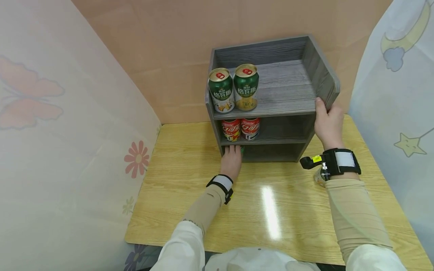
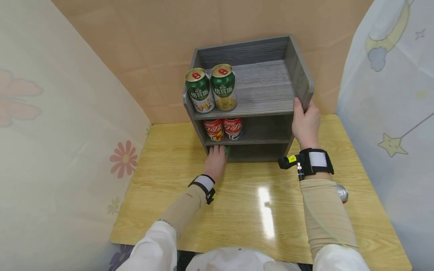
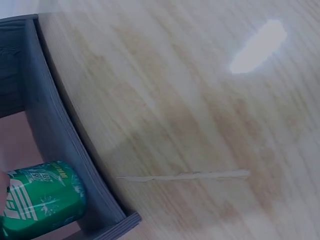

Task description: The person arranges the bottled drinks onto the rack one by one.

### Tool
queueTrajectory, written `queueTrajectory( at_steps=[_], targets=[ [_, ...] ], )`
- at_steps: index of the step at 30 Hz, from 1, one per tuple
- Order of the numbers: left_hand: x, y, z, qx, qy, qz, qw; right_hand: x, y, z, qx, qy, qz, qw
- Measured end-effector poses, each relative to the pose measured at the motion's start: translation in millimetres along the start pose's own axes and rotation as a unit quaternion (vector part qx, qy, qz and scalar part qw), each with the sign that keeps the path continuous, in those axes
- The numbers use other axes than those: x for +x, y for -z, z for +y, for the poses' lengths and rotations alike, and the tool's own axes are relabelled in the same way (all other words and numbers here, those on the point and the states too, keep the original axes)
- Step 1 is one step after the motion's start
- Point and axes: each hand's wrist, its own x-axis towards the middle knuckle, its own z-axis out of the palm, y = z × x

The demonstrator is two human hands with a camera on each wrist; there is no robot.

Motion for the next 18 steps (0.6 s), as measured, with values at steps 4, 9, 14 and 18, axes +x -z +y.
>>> queueTrajectory(
  at_steps=[4, 9, 14, 18],
  targets=[
    [7.0, 4.5, 1.0, 0.000, 0.014, -0.048, 0.9988, -0.1, 0.7, -0.2, 0.001, 0.003, 0.003, 1.0000],
    [15.4, 5.9, 0.2, -0.005, 0.035, -0.124, 0.9916, -0.6, 0.8, -0.6, 0.003, 0.007, 0.007, 1.0000],
    [21.1, 6.7, -1.8, -0.002, 0.044, -0.170, 0.9844, -0.8, 0.7, -0.6, 0.005, 0.002, 0.002, 1.0000],
    [23.4, 9.8, -2.1, 0.003, 0.039, -0.179, 0.9832, -1.2, 0.5, -1.8, 0.004, -0.004, 0.001, 1.0000]
  ],
)
